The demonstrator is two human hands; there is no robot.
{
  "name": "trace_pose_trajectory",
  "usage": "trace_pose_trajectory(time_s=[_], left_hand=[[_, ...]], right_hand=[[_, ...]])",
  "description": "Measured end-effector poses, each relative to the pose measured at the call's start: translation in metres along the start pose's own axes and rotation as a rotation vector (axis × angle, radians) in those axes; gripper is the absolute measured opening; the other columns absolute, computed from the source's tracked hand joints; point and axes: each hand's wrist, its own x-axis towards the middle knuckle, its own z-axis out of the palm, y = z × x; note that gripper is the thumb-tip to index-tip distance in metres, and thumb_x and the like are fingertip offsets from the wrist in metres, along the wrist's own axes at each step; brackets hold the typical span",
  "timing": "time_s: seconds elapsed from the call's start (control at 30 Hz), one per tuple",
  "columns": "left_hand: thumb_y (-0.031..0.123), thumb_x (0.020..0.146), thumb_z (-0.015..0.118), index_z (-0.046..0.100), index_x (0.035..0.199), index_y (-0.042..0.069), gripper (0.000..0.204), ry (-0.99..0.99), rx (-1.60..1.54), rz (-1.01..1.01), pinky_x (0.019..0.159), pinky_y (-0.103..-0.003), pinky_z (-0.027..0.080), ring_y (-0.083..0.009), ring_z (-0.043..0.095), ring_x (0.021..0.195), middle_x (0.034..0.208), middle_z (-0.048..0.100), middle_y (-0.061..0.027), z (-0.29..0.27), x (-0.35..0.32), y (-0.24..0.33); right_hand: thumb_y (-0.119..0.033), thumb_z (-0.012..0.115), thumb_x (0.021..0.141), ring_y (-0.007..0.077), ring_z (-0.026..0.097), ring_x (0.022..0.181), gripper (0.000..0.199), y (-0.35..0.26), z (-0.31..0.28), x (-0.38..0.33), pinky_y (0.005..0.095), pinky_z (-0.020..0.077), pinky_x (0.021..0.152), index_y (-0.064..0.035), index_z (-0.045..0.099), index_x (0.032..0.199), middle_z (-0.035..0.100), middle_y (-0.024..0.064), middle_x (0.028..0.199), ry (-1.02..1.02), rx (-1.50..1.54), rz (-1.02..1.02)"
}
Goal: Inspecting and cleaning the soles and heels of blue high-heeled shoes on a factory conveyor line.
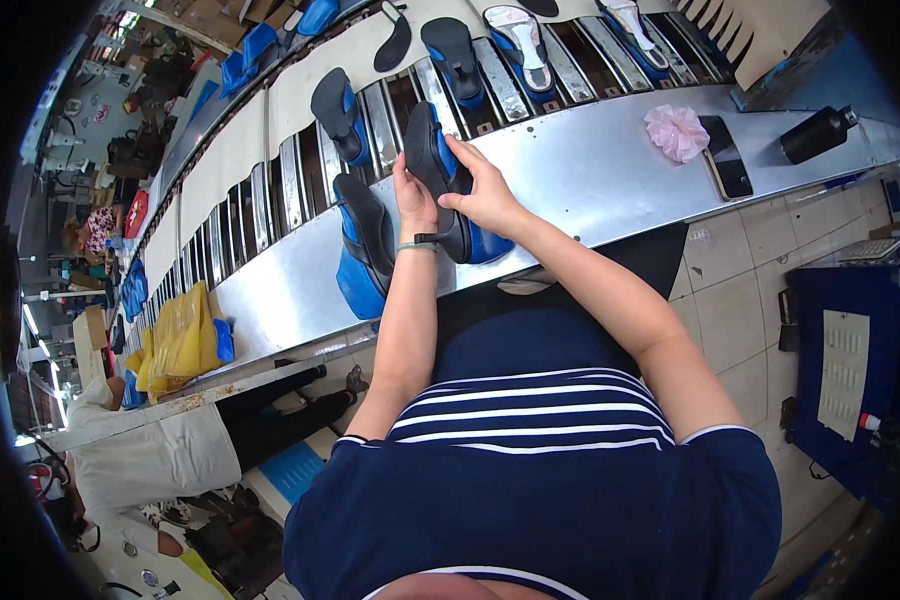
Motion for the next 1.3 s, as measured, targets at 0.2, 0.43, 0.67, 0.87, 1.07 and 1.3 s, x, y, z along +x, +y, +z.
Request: trace_pose_trajectory(time_s=[0.2, 0.43, 0.67, 0.87, 1.07, 1.3], left_hand=[[0.036, 0.100, 0.041, 0.054, 0.127, 0.002, 0.045, 0.048, 0.021, 0.031, 0.103, -0.039, 0.042, -0.0234, 0.058, 0.115, 0.125, 0.062, -0.0114, 0.010, -0.004, 0.002], [0.033, 0.100, 0.043, 0.052, 0.128, 0.001, 0.044, -0.061, -0.010, 0.028, 0.105, -0.038, 0.040, -0.0233, 0.057, 0.116, 0.125, 0.062, -0.0113, 0.034, -0.015, 0.008], [0.027, 0.098, 0.052, 0.052, 0.125, -0.001, 0.039, -0.113, 0.122, 0.096, 0.100, -0.033, 0.042, -0.0200, 0.058, 0.110, 0.120, 0.061, -0.0115, 0.067, -0.040, 0.017], [0.018, 0.096, 0.060, 0.043, 0.130, -0.001, 0.043, -0.110, 0.285, 0.218, 0.099, -0.031, 0.043, -0.0168, 0.056, 0.109, 0.119, 0.059, -0.0136, 0.091, -0.067, 0.015], [0.013, 0.094, 0.062, 0.035, 0.136, -0.001, 0.052, -0.141, 0.341, 0.207, 0.096, -0.030, 0.045, -0.0166, 0.057, 0.107, 0.123, 0.054, -0.0133, 0.115, -0.091, 0.014], [0.012, 0.092, 0.065, 0.037, 0.134, -0.003, 0.053, -0.120, 0.386, 0.268, 0.092, -0.028, 0.048, -0.0162, 0.057, 0.106, 0.119, 0.054, -0.0122, 0.129, -0.095, 0.009]], right_hand=[[0.004, 0.074, 0.070, 0.0249, 0.040, 0.135, 0.085, 0.003, -0.007, 0.008, 0.0312, 0.0305, 0.112, -0.0005, 0.036, 0.146, 0.040, 0.0157, 0.147, -0.027, 0.082, 0.038], [-0.007, 0.067, 0.088, 0.0175, 0.055, 0.114, 0.063, -0.017, -0.004, 0.005, 0.0276, 0.0431, 0.097, 0.0022, 0.038, 0.143, 0.057, 0.0145, 0.126, 0.165, 0.278, 0.073], [-0.014, 0.058, 0.097, 0.0082, 0.058, 0.090, 0.047, -0.039, -0.009, -0.002, 0.0218, 0.0473, 0.080, 0.0037, 0.044, 0.138, 0.064, 0.0076, 0.102, 0.326, 0.440, 0.125], [-0.011, 0.052, 0.100, 0.0121, 0.059, 0.098, 0.038, -0.064, -0.021, -0.023, 0.0251, 0.0478, 0.087, 0.0041, 0.048, 0.134, 0.063, 0.0100, 0.111, 0.322, 0.585, 0.099], [-0.013, 0.052, 0.100, 0.0148, 0.061, 0.103, 0.034, -0.082, -0.039, -0.037, 0.0284, 0.0468, 0.094, 0.0039, 0.053, 0.129, 0.064, 0.0113, 0.115, 0.275, 0.596, 0.160], [-0.017, 0.053, 0.100, 0.0156, 0.063, 0.102, 0.031, -0.088, -0.061, -0.040, 0.0292, 0.0483, 0.092, 0.0036, 0.058, 0.123, 0.066, 0.0112, 0.114, 0.196, 0.681, 0.260]])
